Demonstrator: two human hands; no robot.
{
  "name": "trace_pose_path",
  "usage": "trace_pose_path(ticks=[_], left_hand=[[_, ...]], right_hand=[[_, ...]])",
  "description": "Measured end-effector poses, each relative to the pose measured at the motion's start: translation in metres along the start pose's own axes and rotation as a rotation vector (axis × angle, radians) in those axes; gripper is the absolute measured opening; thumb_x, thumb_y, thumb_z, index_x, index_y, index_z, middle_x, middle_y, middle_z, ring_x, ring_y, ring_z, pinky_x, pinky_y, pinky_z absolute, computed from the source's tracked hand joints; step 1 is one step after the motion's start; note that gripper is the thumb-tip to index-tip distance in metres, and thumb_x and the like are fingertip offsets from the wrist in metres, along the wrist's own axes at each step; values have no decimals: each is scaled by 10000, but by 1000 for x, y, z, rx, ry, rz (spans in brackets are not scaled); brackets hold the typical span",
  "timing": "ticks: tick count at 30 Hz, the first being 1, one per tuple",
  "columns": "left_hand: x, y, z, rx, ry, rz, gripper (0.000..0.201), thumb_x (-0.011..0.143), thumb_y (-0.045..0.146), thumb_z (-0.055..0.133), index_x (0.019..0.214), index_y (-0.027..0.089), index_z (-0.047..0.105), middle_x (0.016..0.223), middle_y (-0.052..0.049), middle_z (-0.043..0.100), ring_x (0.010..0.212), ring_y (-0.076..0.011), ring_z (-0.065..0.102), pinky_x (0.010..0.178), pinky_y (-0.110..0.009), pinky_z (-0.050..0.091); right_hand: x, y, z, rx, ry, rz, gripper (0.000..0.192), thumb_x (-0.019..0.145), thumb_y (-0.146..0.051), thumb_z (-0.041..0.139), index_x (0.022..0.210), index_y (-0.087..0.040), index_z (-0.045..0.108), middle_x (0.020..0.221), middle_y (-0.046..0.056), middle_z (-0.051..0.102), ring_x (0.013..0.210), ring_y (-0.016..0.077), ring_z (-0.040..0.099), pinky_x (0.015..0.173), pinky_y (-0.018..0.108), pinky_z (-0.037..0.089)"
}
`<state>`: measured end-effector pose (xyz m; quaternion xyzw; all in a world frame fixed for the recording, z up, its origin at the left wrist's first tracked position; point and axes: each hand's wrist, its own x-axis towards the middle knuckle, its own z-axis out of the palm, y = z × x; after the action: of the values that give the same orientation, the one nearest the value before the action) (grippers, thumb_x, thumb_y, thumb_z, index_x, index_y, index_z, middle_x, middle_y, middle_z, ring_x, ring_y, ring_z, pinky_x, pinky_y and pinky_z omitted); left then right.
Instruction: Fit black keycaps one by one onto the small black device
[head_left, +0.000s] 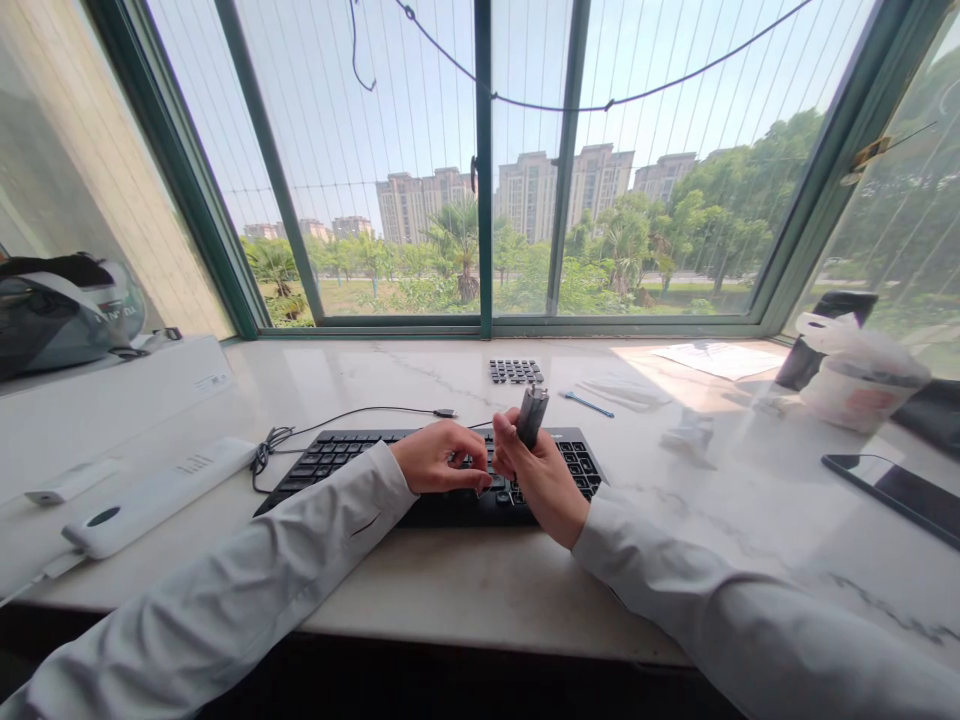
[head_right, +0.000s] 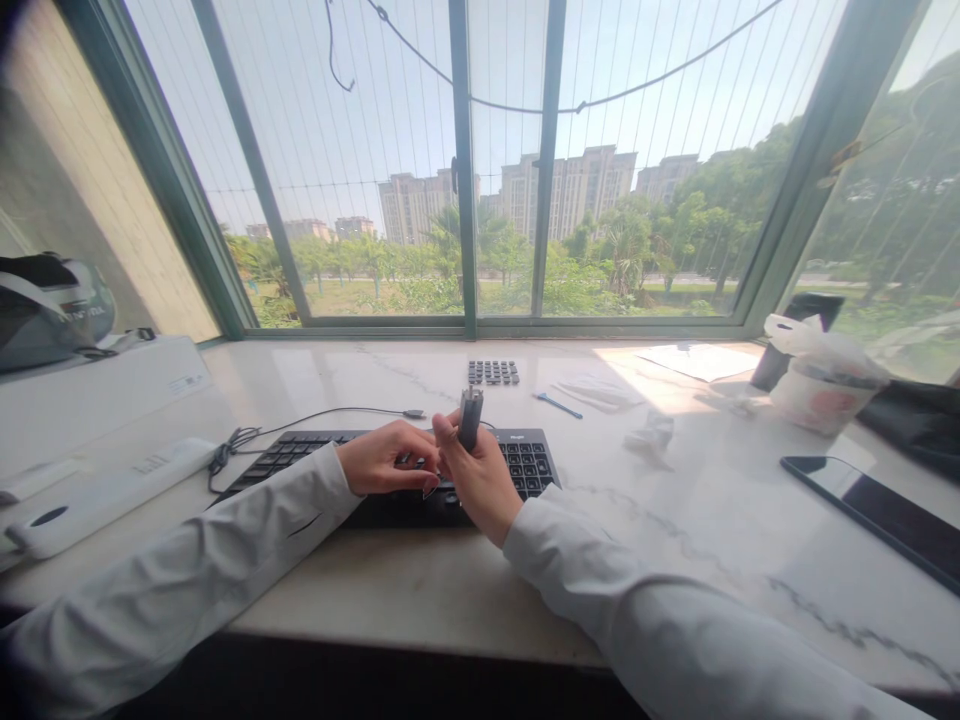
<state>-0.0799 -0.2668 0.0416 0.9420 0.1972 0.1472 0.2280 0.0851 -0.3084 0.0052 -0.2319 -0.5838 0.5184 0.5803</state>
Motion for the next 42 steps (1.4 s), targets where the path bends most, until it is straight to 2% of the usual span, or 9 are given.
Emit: trace_pose_path(ticks=[6, 14, 18, 21, 27, 35, 42], left_hand=[[0, -2, 2, -4, -3, 3, 341, 866, 374, 579, 715, 96, 705, 718, -60, 640, 572, -83, 451, 540, -190, 347], [-1, -2, 2, 8, -6, 13, 333, 873, 369, 570, 730, 103, 710, 718, -54, 636, 568, -78, 436, 537, -189, 344], [-1, 0, 6, 30, 12, 12, 265, 835, 357, 610, 854, 113, 712, 805, -48, 649, 588, -77, 448, 546, -185, 361], [-1, 1, 11, 51, 65, -27, 299, 771, 381, 676, 917, 123, 703, 827, -36, 650, 608, -85, 469, 551, -188, 370], [1, 0, 22, -14, 115, 0, 385, 715, 457, 733, 959, 159, 738, 848, -36, 671, 749, -138, 582, 688, -222, 431], [5, -2, 27, -89, 162, -71, 353, 623, 456, 806, 837, 177, 772, 765, -8, 683, 707, -136, 587, 677, -225, 432], [6, -4, 31, -172, 196, -84, 251, 653, 406, 798, 724, 166, 765, 748, -2, 708, 726, -134, 618, 717, -217, 450]], right_hand=[[1, -3, 3, 45, 61, 47, 385, 827, -538, 585, 712, -221, 400, 528, -91, 289, 478, 86, 255, 479, 247, 245], [0, -4, 3, 119, 45, 60, 408, 797, -539, 624, 685, -216, 402, 536, -88, 294, 480, 82, 244, 481, 245, 238], [0, -3, 1, 205, 29, 39, 426, 804, -537, 623, 668, -213, 382, 541, -87, 262, 476, 76, 210, 454, 235, 204], [-1, -3, 0, 245, 10, 35, 442, 822, -531, 609, 637, -209, 368, 511, -87, 264, 447, 70, 242, 439, 235, 211], [-4, -1, 0, 261, -18, 27, 424, 866, -481, 579, 629, -204, 363, 480, -92, 268, 416, 60, 260, 434, 232, 215], [-7, 1, 2, 215, -44, -53, 361, 904, -433, 540, 670, -201, 394, 489, -89, 299, 427, 59, 248, 454, 240, 212], [-12, 5, 1, 66, -43, -124, 340, 922, -441, 507, 697, -201, 416, 509, -77, 348, 436, 67, 290, 460, 251, 238]])
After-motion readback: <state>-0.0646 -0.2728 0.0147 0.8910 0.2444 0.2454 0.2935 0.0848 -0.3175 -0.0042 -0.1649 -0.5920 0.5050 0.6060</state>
